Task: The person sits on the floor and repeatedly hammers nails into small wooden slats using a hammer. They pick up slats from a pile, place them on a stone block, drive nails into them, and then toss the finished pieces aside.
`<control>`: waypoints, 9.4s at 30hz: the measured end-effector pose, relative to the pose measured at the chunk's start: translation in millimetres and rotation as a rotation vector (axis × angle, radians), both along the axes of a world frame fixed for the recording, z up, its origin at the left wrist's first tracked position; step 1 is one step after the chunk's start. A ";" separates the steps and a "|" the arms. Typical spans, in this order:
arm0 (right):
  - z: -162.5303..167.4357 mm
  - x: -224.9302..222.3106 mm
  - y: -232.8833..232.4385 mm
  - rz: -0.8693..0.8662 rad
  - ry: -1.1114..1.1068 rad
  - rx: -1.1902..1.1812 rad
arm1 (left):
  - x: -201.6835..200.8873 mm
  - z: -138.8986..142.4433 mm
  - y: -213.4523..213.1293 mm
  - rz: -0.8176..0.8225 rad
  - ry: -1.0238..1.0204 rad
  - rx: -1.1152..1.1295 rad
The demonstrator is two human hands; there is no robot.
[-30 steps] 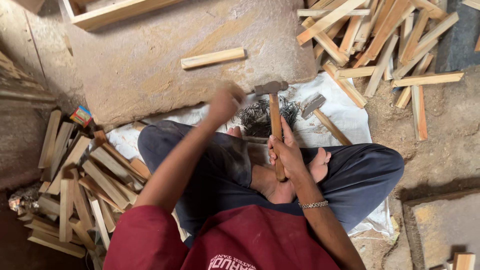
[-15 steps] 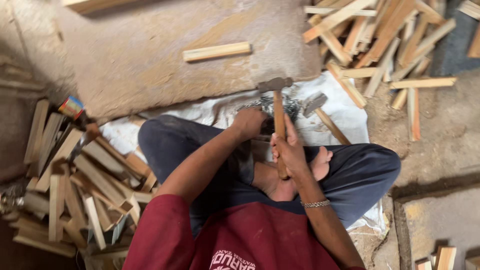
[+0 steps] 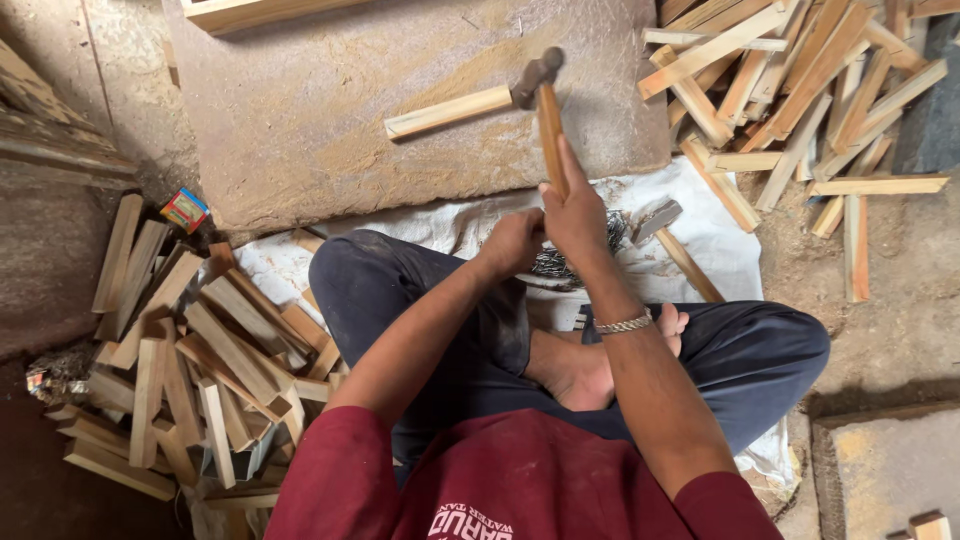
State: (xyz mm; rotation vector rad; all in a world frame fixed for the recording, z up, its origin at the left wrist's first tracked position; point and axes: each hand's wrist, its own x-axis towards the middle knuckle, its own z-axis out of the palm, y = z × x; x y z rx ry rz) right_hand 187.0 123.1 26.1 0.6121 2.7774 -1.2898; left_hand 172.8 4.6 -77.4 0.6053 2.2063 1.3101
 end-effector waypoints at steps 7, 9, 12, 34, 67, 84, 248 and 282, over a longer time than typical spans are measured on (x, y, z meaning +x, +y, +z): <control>6.9 64.1 16.1 -0.233 -0.188 -0.511 | -52.0 12.7 -25.3 0.183 0.233 0.221; 7.5 85.9 17.6 -0.292 -0.161 -0.712 | -86.4 17.9 -27.7 0.277 0.303 0.156; 1.2 103.8 16.9 -0.349 -0.163 -0.890 | -136.6 21.2 -26.6 0.280 0.489 0.158; -7.7 109.5 14.9 -0.354 -0.112 -0.979 | -173.2 -32.8 -19.8 0.279 0.683 0.106; 10.8 -14.5 -2.6 0.178 0.076 0.305 | -172.8 -32.7 -21.3 0.367 0.576 0.265; -2.5 115.8 15.5 -0.277 -0.257 -1.086 | -174.5 21.5 -58.6 0.190 0.550 0.186; -46.4 111.1 37.8 -0.784 0.069 -1.429 | 56.5 156.6 81.7 0.263 -0.268 0.894; -32.1 104.9 29.3 -0.452 0.050 -1.213 | -33.5 128.9 5.1 0.663 -0.166 0.977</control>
